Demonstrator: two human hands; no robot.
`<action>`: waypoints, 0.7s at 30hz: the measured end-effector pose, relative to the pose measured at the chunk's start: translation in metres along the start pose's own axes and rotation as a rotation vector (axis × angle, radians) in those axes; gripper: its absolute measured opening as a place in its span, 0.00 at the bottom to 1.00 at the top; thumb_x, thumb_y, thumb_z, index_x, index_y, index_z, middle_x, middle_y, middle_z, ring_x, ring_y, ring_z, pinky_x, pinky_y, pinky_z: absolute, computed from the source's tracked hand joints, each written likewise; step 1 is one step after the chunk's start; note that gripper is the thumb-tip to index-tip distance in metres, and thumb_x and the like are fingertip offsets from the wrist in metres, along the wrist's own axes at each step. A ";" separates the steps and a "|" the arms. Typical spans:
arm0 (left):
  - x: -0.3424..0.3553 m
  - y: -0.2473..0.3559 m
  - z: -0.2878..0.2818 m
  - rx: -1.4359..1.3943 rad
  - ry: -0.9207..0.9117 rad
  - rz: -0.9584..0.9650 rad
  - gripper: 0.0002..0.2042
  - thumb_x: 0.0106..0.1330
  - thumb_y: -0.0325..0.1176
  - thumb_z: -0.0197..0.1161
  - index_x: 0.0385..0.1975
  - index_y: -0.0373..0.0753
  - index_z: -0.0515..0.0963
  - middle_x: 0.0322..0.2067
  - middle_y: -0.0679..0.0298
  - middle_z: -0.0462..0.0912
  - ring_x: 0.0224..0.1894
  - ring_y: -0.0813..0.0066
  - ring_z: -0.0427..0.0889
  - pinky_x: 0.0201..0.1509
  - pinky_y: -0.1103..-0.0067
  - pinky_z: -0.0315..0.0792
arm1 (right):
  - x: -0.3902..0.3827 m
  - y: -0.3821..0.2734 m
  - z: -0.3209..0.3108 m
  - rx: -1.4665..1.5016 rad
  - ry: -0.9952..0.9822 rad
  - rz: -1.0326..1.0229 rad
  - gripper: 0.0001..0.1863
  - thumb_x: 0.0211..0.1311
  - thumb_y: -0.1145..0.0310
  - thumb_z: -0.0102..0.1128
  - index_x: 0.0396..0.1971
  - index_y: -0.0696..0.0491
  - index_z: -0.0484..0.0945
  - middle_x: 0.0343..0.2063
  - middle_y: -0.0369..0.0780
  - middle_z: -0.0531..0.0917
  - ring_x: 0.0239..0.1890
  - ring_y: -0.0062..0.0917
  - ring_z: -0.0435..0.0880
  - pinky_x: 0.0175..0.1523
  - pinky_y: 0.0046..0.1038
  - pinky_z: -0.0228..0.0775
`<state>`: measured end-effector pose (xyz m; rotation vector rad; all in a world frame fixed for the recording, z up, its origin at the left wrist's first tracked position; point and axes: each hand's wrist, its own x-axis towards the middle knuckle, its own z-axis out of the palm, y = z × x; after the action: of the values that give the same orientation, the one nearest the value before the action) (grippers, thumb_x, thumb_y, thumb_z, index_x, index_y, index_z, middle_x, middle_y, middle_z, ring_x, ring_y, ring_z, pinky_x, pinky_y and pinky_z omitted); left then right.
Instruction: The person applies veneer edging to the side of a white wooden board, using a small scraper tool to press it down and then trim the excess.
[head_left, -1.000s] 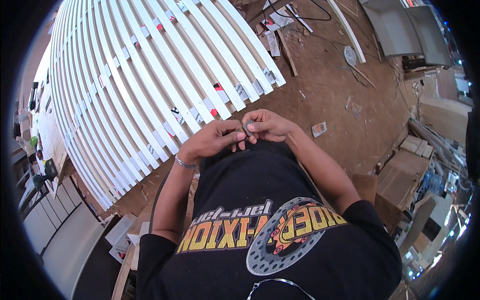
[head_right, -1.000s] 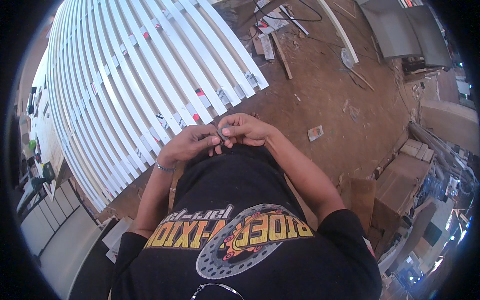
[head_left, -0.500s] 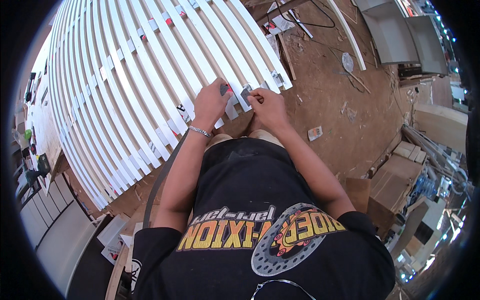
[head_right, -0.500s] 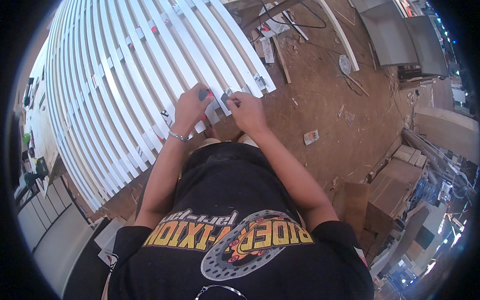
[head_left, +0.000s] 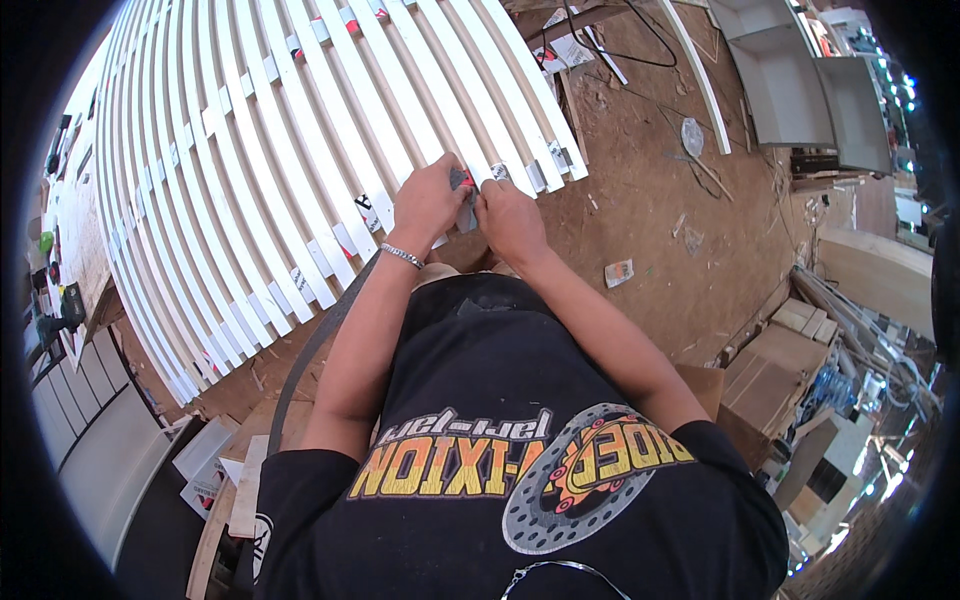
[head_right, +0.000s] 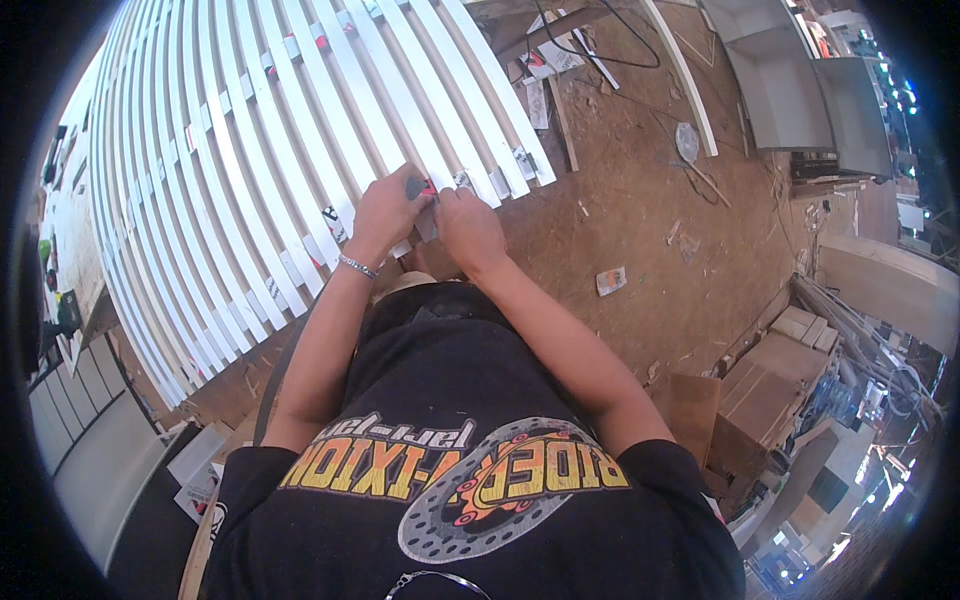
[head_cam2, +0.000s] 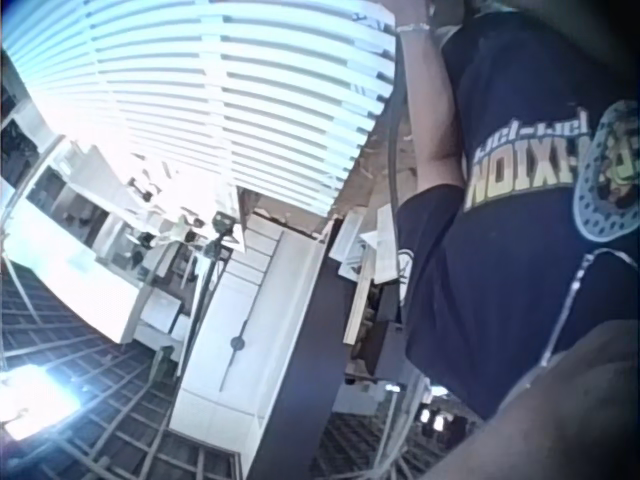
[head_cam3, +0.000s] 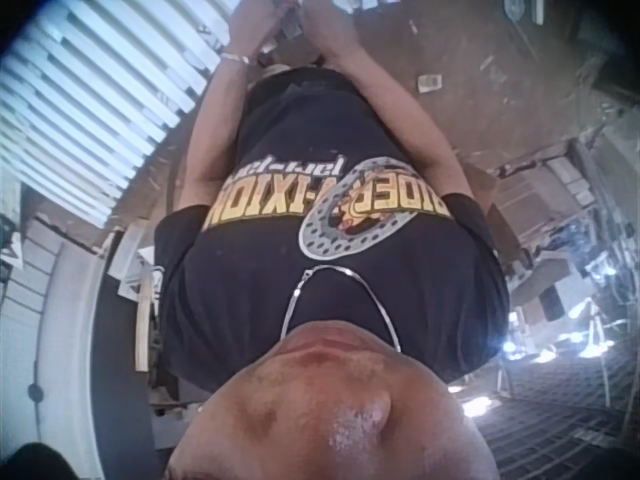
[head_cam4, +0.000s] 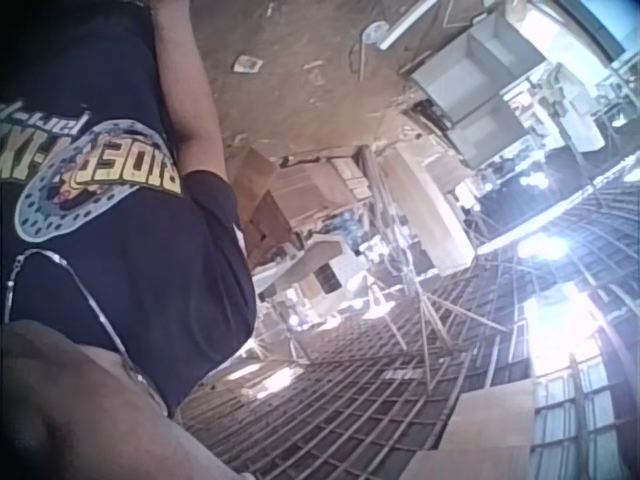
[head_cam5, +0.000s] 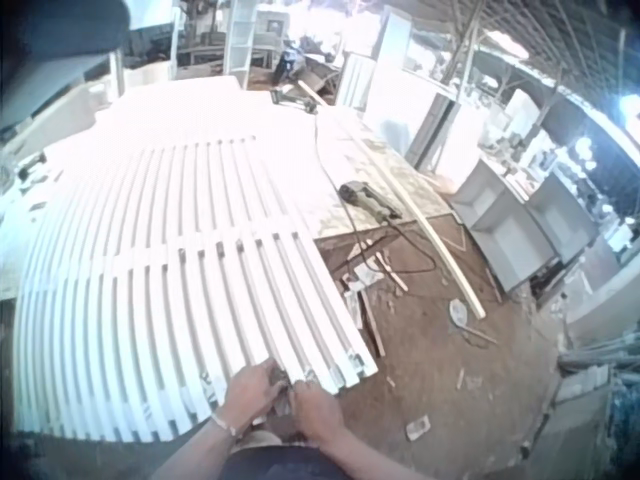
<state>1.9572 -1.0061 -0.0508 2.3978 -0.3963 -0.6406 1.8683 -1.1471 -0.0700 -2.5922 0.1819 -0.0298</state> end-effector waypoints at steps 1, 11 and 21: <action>0.000 0.000 -0.001 -0.006 -0.004 -0.003 0.15 0.68 0.41 0.71 0.48 0.40 0.82 0.40 0.49 0.90 0.46 0.45 0.89 0.52 0.58 0.81 | -0.001 0.000 0.002 -0.024 -0.013 0.000 0.09 0.72 0.68 0.59 0.35 0.58 0.79 0.32 0.51 0.84 0.37 0.51 0.86 0.43 0.49 0.80; -0.018 -0.024 -0.016 -0.231 -0.154 0.115 0.37 0.64 0.40 0.74 0.73 0.41 0.68 0.45 0.42 0.88 0.48 0.44 0.89 0.54 0.61 0.81 | 0.030 0.000 -0.032 -0.016 -0.365 0.260 0.23 0.66 0.51 0.71 0.32 0.60 0.83 0.35 0.54 0.87 0.39 0.51 0.88 0.43 0.51 0.77; -0.073 -0.015 -0.022 -0.437 -0.386 0.229 0.51 0.60 0.40 0.79 0.79 0.33 0.53 0.40 0.46 0.87 0.46 0.45 0.86 0.60 0.63 0.76 | -0.017 -0.024 -0.041 0.812 -0.498 0.369 0.10 0.73 0.68 0.67 0.47 0.57 0.85 0.33 0.34 0.85 0.31 0.14 0.83 0.39 0.24 0.78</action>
<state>1.9095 -0.9529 -0.0203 1.7843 -0.6108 -0.9734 1.8517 -1.1459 -0.0220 -1.6633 0.3680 0.5525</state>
